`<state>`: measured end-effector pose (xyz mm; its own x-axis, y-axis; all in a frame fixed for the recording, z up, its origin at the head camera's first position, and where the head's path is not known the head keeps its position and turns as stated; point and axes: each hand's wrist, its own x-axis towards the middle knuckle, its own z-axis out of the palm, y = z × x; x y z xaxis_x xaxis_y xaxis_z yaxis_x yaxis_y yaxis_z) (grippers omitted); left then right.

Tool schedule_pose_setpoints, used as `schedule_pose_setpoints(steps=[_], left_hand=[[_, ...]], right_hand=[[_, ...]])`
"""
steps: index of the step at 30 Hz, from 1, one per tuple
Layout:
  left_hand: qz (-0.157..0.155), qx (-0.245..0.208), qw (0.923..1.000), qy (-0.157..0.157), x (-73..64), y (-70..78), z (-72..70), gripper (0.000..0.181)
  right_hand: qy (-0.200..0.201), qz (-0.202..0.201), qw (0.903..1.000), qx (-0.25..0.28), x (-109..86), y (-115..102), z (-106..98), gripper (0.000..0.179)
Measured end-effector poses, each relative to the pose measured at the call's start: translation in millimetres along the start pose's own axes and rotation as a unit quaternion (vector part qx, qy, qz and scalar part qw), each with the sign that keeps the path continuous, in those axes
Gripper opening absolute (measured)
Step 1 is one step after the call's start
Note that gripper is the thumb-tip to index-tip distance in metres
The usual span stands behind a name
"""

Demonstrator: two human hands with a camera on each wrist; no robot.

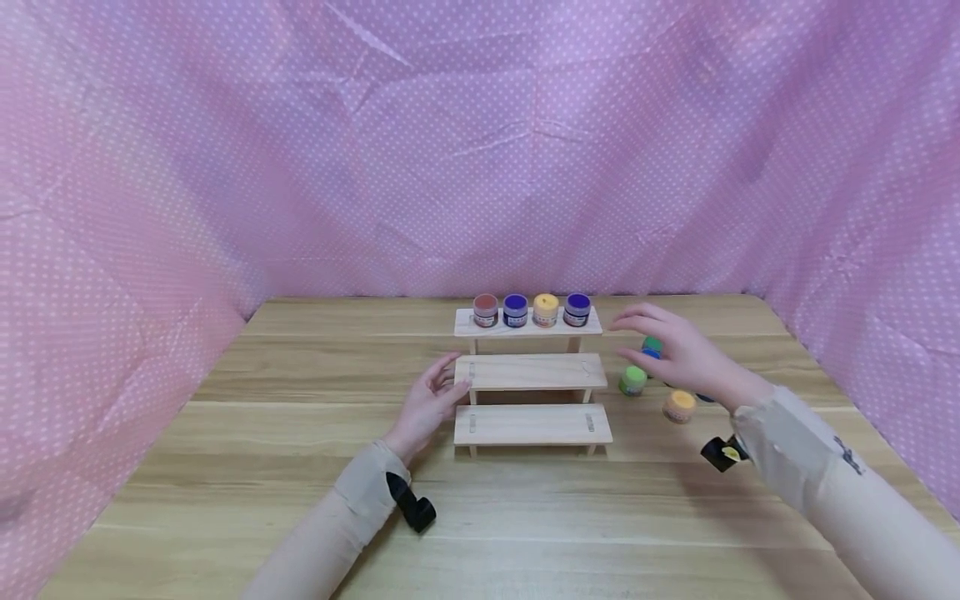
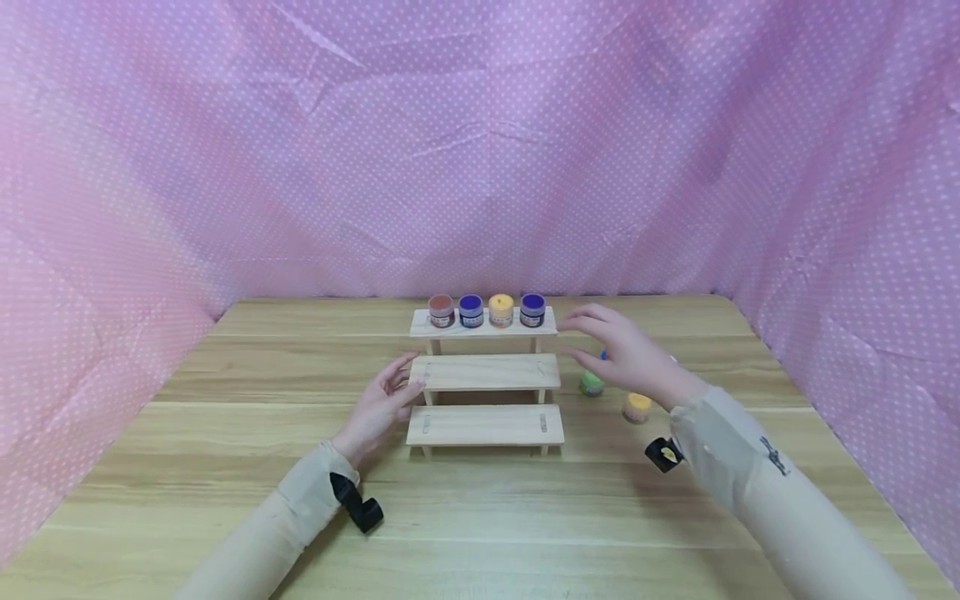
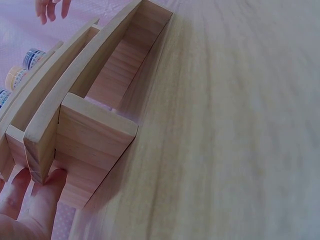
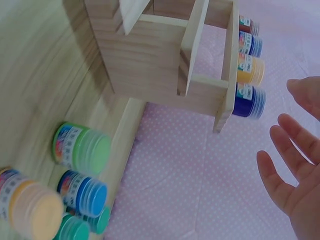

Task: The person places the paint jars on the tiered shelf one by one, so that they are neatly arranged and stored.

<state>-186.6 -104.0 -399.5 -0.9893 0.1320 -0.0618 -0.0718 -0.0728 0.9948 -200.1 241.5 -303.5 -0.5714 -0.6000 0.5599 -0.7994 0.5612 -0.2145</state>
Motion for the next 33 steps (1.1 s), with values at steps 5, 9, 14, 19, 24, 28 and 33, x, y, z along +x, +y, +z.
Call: schedule_pose_setpoints(steps=[5,9,14,19,24,28,33], left_hand=[[0.000,0.000,1.0000,0.000,0.2,-1.9,-0.8,0.059],[0.005,0.005,1.0000,0.002,0.2,-4.1,-0.9,0.058],[0.008,-0.001,1.0000,0.001,0.3,-3.6,-0.3,0.057],[0.008,-0.003,1.0000,-0.001,0.8,-2.0,-0.4,0.057],[0.002,0.005,1.0000,0.001,1.3,-1.5,-1.3,0.055],[0.002,0.003,1.0000,0.001,1.2,-1.3,-1.1,0.055],[0.005,0.003,1.0000,0.001,1.7,-2.5,-1.0,0.057]], right_hand=[[-0.010,0.024,0.9995,0.015,-13.0,0.9,-4.2,0.039],[-0.008,0.036,0.9993,-0.005,-24.2,2.4,-6.2,0.040],[0.009,0.049,0.9987,-0.010,-39.1,7.0,-8.6,0.042],[0.028,0.068,0.9973,0.004,-54.7,13.4,-9.9,0.043],[0.036,0.088,0.9955,0.004,-69.2,18.7,-9.1,0.040],[0.041,0.104,0.9938,0.006,-77.9,21.8,-8.7,0.039],[0.043,0.122,0.9916,0.004,-86.5,23.3,-8.1,0.039]])
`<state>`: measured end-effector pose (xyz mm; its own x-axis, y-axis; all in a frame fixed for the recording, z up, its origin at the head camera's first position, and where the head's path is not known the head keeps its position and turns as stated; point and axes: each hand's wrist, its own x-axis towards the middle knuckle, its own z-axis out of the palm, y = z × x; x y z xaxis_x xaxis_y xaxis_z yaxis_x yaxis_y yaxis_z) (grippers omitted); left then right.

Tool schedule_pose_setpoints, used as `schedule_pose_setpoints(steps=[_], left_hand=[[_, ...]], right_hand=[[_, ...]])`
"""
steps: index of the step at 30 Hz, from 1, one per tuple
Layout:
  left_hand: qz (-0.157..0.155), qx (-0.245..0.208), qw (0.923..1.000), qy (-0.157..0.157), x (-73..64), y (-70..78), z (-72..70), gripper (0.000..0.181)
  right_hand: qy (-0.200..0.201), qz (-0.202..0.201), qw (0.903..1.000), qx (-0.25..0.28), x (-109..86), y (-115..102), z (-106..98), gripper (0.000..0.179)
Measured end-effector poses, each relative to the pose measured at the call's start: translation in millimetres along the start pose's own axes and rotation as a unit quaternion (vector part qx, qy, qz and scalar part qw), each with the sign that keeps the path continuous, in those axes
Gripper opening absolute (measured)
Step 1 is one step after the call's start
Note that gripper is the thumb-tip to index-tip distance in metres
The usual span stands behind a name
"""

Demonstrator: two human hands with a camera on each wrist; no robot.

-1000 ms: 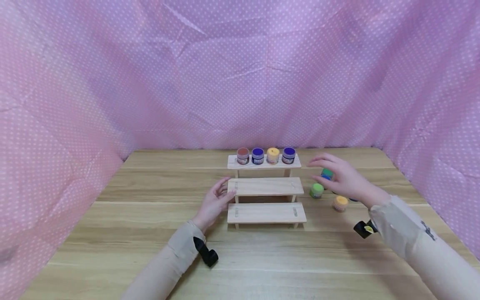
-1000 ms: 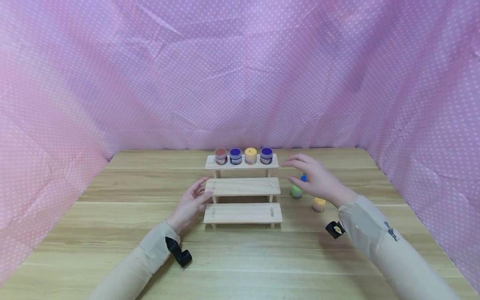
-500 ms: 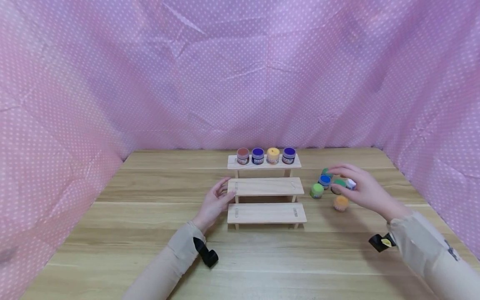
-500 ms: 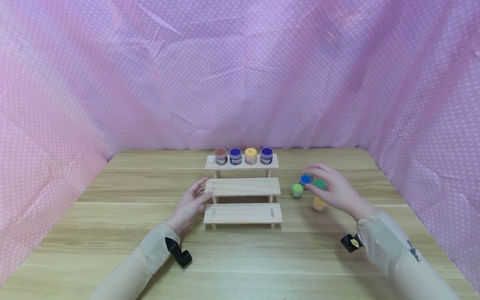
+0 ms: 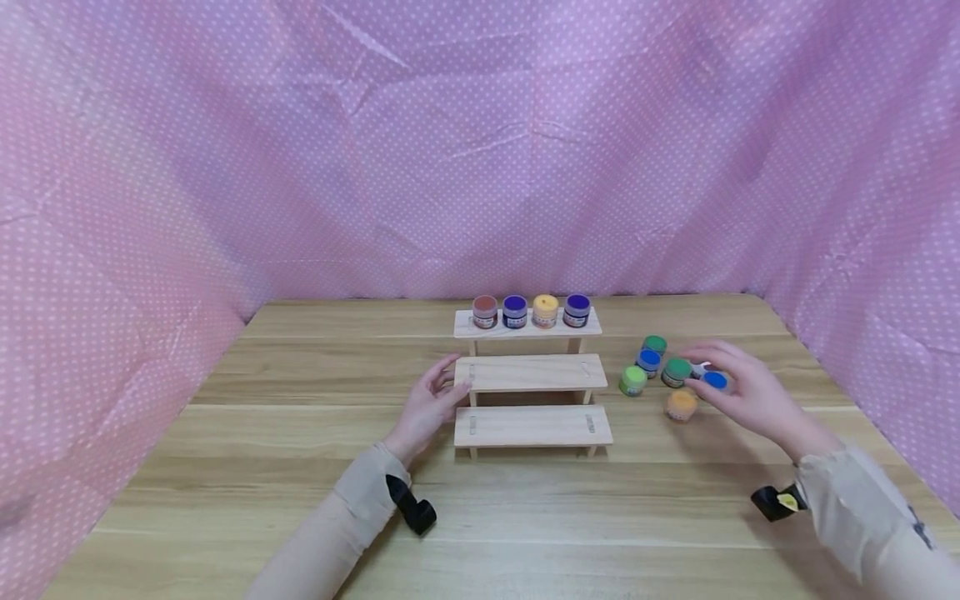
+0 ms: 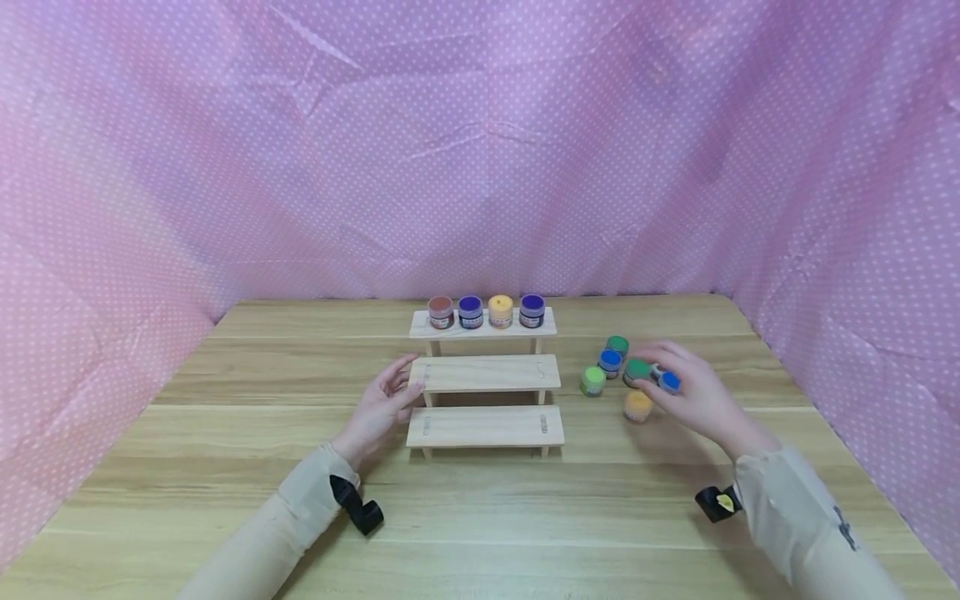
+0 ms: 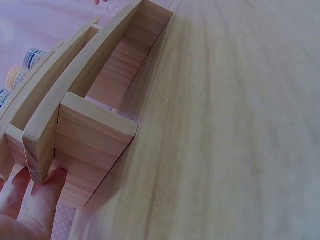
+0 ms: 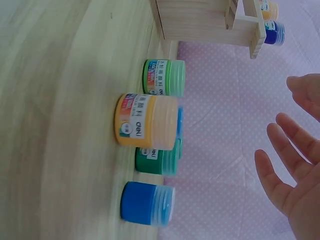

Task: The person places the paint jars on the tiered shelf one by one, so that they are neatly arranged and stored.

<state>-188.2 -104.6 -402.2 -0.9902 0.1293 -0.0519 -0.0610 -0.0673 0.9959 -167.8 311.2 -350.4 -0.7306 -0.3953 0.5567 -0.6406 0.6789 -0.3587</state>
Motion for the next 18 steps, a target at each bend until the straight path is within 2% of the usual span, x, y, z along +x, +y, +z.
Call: schedule_pose_setpoints(steps=[5,14,18], left_hand=[[0.001,0.000,1.0000,0.002,0.0,-0.4,0.4,0.058],[-0.001,-0.004,1.0000,0.006,-1.0,0.1,1.3,0.058],[-0.001,-0.005,1.0000,0.007,-0.8,-0.3,1.3,0.058]], right_hand=[[-0.010,0.022,0.9996,-0.014,-7.5,2.7,2.7,0.040],[-0.004,0.030,0.9994,-0.015,-17.0,8.5,9.8,0.042],[-0.022,0.053,0.9980,-0.028,-20.2,9.3,11.4,0.041]])
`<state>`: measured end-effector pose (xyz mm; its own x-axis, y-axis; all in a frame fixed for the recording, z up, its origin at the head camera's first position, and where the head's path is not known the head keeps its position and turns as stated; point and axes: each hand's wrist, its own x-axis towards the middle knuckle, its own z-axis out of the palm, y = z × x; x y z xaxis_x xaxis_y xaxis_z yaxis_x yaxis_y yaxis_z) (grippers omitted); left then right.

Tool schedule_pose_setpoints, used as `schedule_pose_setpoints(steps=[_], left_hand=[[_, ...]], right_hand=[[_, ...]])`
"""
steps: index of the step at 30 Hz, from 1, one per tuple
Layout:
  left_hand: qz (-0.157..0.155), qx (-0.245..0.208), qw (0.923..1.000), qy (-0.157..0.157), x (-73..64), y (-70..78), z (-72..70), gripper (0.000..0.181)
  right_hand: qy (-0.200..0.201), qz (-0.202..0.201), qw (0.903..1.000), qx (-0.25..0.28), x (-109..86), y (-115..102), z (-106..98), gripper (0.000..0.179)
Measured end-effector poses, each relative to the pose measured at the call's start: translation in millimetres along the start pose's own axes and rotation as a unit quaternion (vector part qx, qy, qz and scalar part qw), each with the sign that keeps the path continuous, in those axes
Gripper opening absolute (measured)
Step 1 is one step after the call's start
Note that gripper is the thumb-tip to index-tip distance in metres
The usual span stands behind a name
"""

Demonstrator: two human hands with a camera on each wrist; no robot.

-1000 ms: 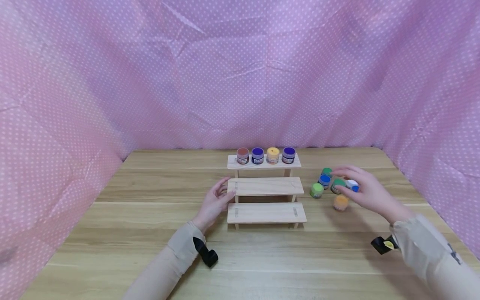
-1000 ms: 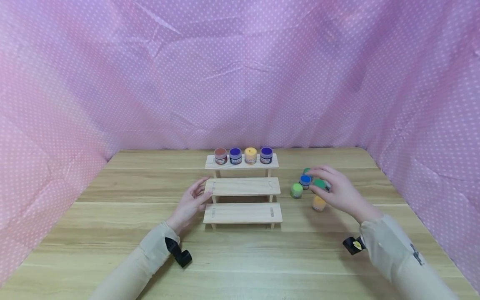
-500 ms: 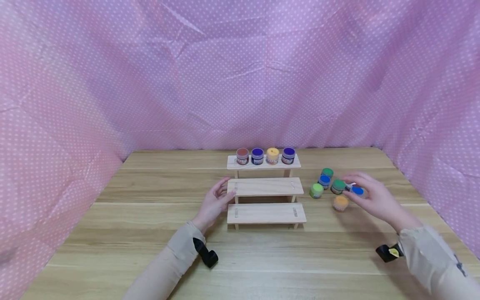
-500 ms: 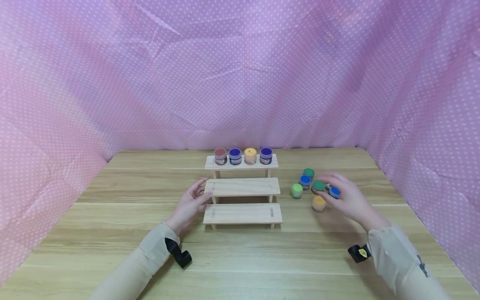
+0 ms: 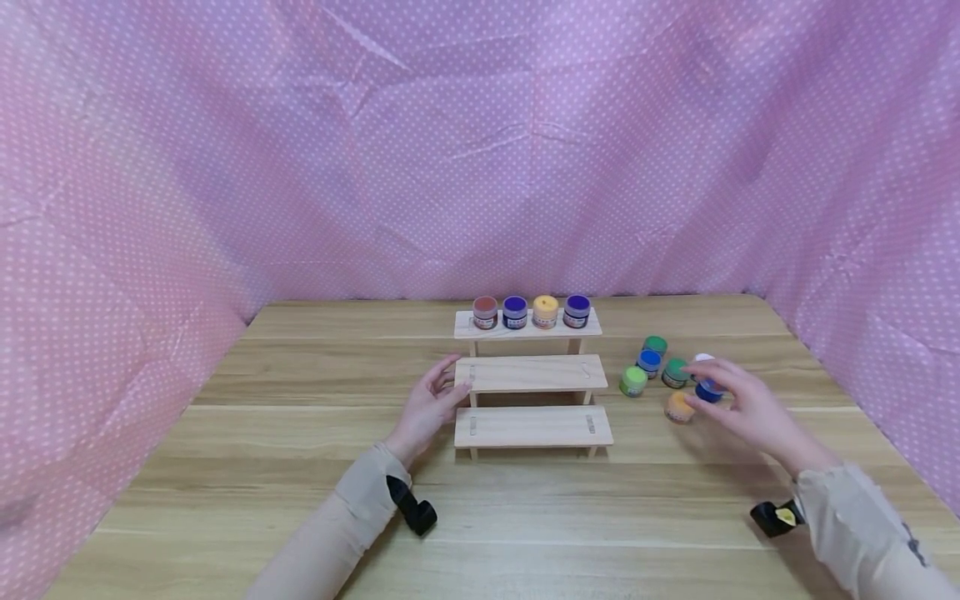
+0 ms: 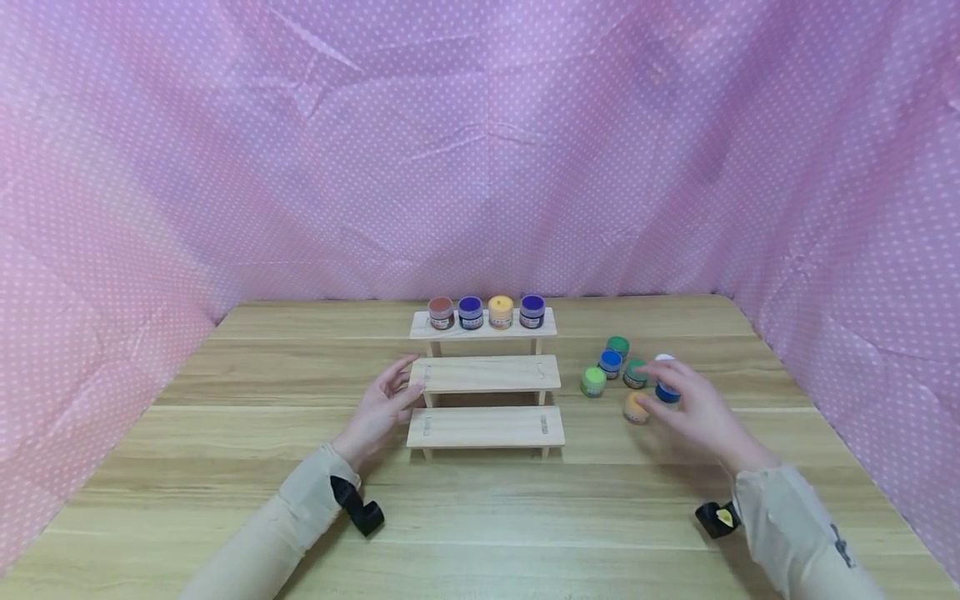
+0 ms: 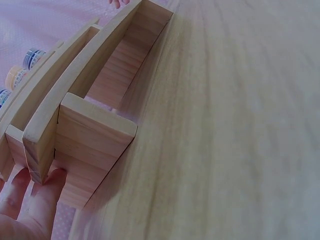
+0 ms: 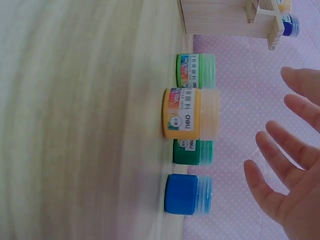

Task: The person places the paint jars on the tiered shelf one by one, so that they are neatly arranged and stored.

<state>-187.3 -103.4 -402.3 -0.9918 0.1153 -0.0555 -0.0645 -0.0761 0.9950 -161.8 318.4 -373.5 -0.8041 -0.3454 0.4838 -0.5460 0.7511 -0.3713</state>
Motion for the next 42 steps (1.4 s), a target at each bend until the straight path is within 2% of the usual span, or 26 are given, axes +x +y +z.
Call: schedule_pose_setpoints(steps=[4,9,15,18,28,35,42], left_hand=[[-0.001,0.005,1.0000,-0.001,0.1,-0.7,-0.4,0.058],[-0.001,0.008,1.0000,-0.002,-0.2,0.1,-0.1,0.058],[-0.001,0.005,1.0000,0.001,-0.7,1.2,1.3,0.058],[-0.004,0.006,1.0000,0.002,0.3,1.3,1.6,0.058],[-0.011,0.008,0.9998,0.011,2.3,3.1,1.8,0.058],[-0.010,0.006,0.9998,0.013,1.6,4.6,2.6,0.058],[-0.011,0.006,0.9999,0.009,-0.6,2.3,1.3,0.060]], right_hand=[[-0.030,0.017,0.9994,-0.007,-2.7,-0.7,1.8,0.041],[-0.051,0.038,0.9979,0.014,-5.3,-1.3,2.8,0.043],[-0.095,0.096,0.9893,0.054,-7.4,-1.8,2.4,0.047],[-0.098,0.109,0.9879,0.052,-8.7,-1.8,4.0,0.048],[-0.089,0.097,0.9903,0.044,-7.4,-0.9,6.4,0.045],[-0.099,0.108,0.9883,0.042,-6.9,-3.3,6.4,0.046],[-0.103,0.092,0.9900,0.030,-6.9,-2.6,8.3,0.045]])
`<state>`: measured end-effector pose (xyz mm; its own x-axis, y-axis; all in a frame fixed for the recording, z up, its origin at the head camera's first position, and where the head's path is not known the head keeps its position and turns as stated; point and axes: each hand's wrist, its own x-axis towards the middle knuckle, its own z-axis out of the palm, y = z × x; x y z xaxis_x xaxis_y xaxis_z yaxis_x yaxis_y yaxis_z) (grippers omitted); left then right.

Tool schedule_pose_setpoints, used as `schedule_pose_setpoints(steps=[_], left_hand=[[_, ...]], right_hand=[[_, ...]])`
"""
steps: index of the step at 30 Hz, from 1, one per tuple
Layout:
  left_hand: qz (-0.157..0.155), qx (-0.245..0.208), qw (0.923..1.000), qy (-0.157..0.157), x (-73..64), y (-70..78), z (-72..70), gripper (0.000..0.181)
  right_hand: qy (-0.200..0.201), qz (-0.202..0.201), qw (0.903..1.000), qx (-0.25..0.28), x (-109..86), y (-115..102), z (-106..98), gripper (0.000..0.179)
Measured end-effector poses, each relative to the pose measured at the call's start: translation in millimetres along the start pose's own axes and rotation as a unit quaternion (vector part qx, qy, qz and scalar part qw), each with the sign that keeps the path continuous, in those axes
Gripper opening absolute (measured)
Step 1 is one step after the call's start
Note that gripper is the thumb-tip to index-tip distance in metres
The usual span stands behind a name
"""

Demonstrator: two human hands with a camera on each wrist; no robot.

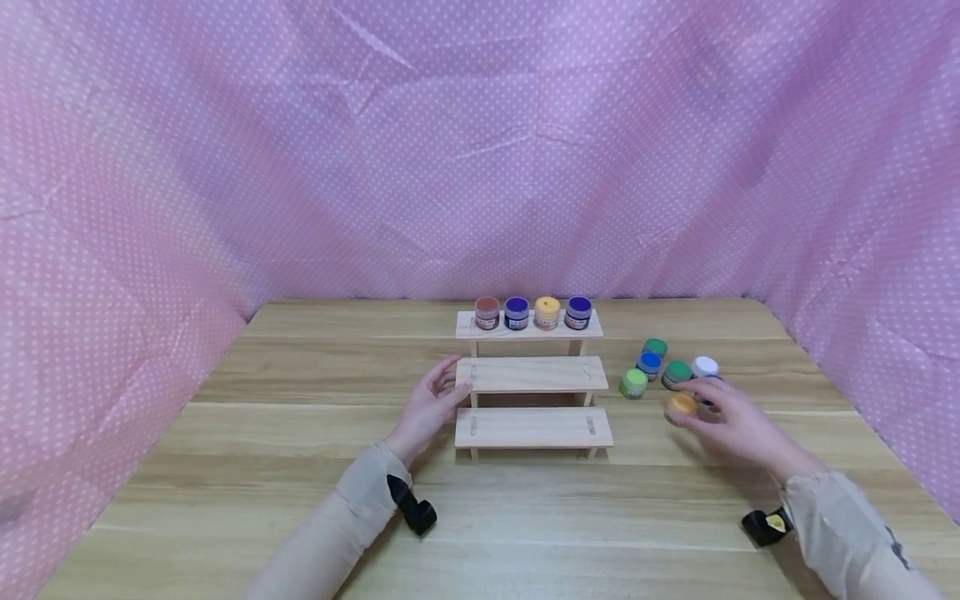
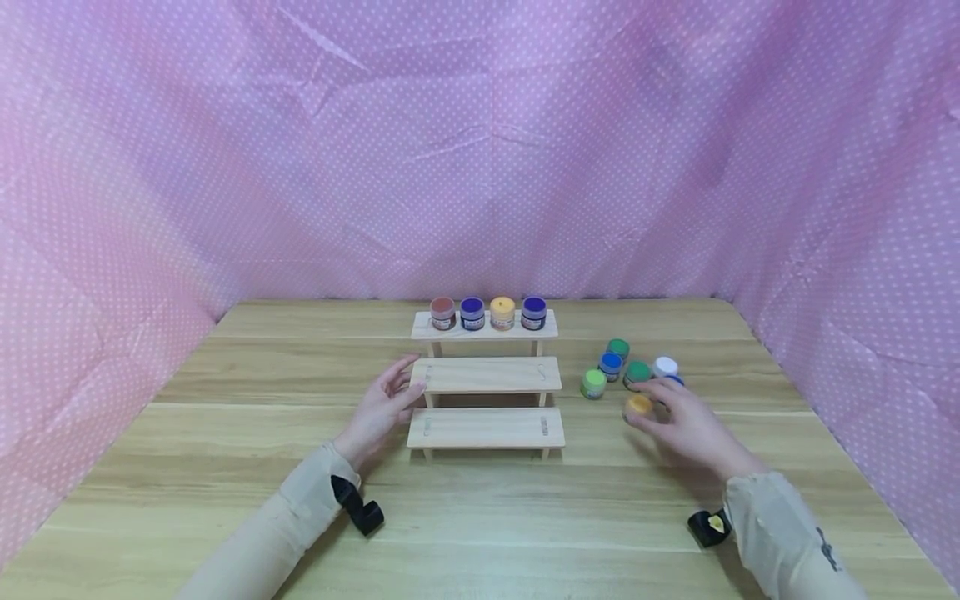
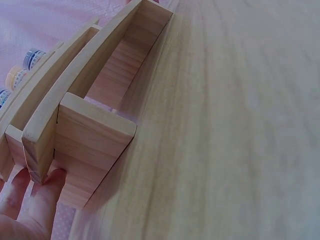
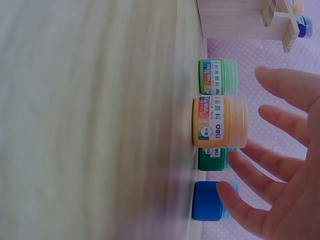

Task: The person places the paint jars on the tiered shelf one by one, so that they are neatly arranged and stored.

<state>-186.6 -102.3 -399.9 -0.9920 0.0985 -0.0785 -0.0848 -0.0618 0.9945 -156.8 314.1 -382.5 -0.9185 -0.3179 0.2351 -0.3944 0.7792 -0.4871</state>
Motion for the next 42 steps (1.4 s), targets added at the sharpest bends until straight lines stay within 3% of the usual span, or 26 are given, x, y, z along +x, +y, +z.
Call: schedule_pose_setpoints(steps=[18,29,42], left_hand=[[0.005,-0.002,1.0000,-0.006,-0.9,-2.0,-0.7,0.060],[0.005,-0.002,1.0000,-0.002,0.0,-3.9,-0.6,0.060],[0.003,-0.003,1.0000,0.000,0.4,-3.2,-0.6,0.059]], right_hand=[[-0.036,0.002,0.9993,-0.004,5.8,-0.9,3.0,0.040],[-0.029,-0.011,0.9993,-0.023,7.0,3.8,5.4,0.029],[-0.022,-0.008,0.9993,-0.028,7.6,6.8,4.9,0.029]])
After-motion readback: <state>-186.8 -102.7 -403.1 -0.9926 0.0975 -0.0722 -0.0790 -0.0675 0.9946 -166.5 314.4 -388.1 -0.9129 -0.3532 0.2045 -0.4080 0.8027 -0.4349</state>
